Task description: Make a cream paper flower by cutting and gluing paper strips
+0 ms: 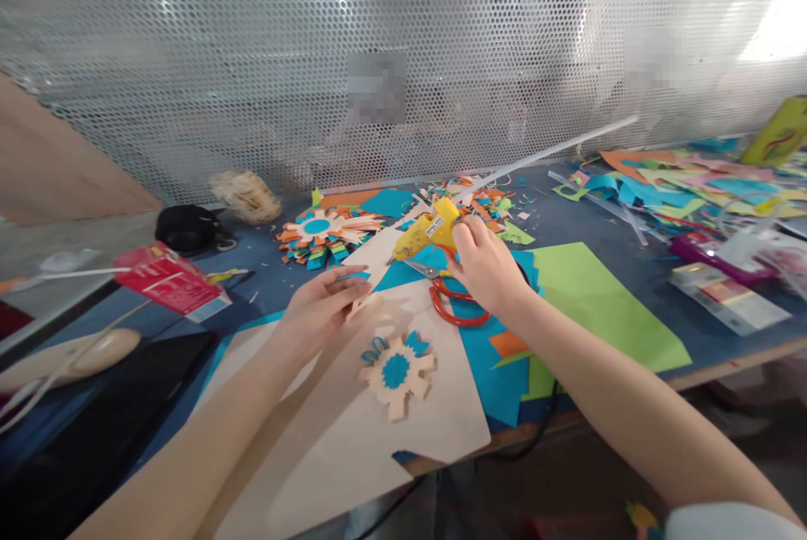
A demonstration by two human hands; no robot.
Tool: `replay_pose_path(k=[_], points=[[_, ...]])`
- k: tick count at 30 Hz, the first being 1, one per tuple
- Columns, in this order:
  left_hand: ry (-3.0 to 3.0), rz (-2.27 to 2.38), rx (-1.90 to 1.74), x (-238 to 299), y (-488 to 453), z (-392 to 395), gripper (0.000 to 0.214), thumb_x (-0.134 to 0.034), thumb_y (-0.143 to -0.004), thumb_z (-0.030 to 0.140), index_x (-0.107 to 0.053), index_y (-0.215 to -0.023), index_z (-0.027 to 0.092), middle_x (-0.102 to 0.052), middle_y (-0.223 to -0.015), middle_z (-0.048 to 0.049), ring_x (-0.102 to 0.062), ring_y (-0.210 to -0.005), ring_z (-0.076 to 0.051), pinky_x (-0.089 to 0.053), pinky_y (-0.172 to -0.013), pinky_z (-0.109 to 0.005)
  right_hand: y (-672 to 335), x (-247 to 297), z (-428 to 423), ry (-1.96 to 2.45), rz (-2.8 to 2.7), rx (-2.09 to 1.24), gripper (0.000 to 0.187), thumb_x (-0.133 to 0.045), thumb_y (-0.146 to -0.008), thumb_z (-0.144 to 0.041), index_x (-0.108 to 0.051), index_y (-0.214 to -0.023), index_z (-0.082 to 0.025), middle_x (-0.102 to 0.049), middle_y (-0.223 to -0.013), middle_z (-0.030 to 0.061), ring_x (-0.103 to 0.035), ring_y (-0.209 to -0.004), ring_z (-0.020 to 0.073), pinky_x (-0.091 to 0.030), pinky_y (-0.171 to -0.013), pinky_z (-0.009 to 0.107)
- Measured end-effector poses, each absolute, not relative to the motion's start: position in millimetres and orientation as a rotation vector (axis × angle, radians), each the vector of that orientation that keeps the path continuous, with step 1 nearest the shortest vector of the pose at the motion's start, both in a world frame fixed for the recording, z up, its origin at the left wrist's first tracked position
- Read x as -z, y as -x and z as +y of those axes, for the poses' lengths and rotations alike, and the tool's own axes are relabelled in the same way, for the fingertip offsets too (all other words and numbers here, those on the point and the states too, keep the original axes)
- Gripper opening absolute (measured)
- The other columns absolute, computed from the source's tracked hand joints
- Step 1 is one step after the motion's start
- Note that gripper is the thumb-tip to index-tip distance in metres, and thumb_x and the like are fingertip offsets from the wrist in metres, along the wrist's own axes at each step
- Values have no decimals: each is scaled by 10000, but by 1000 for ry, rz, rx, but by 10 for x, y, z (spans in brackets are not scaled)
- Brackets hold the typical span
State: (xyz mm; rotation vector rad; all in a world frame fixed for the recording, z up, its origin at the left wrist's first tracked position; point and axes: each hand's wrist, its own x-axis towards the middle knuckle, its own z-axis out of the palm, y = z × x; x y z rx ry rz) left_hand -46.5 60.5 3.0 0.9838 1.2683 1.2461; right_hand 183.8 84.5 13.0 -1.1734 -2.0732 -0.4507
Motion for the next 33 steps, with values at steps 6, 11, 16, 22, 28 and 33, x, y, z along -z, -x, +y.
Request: replay_pose_path(k=[6, 11, 16, 22, 28, 33], points=[[-981, 1270, -1249, -30, 466, 603, 512, -780, -434, 279, -594, -892, 141, -620, -650, 1, -513, -527, -85, -263, -437, -201, -1841, -150, 831, 1197, -2089, 392, 83, -477, -821, -215, -411, -870, -204, -498, -946, 105, -557, -847, 239, -484, -668, 347], [-964, 1237, -1270, -40, 474, 604, 487, -784, -432, 252, -601, -870, 143, -618, -636, 6, -518, -527, -83, -278, -444, -197, -1826, -171, 807, 1244, -2108, 349, 39, -443, -838, -216, -424, -871, -210, -506, -954, 110, -553, -865, 244, -479, -685, 363], [-945, 1245, -1263, -56, 465, 604, 498, -781, -434, 254, -596, -882, 140, -616, -632, 9, -488, -493, -66, -246, -425, -192, -1821, -188, 789, 1242, -2128, 352, 35, -435, -839, -198, -423, -872, -198, -504, -973, 126, -548, -867, 241, -479, -687, 355], [-979, 1246, -1232, -42, 471, 590, 497, -779, -449, 265, -590, -893, 143, -609, -638, 12, -463, -471, -53, -219, -411, -189, -1824, -186, 787, 1234, -2123, 364, 35, -435, -837, -182, -426, -869, -191, -504, -982, 130, -555, -863, 239, -480, -698, 347], [-1023, 1259, -1205, -29, 474, 581, 492, -773, -465, 290, -592, -899, 147, -610, -663, 7, -458, -467, -52, -223, -407, -189, -1825, -198, 787, 1227, -2115, 339, 33, -414, -843, -189, -432, -869, -199, -501, -988, 127, -551, -895, 242, -482, -704, 351], [-1048, 1248, -1198, -24, 473, 584, 475, -766, -473, 296, -592, -893, 157, -607, -669, 8, -457, -471, -55, -237, -413, -187, -1824, -212, 776, 1232, -2127, 335, 29, -402, -852, -201, -426, -866, -207, -493, -988, 117, -540, -914, 242, -485, -710, 357]])
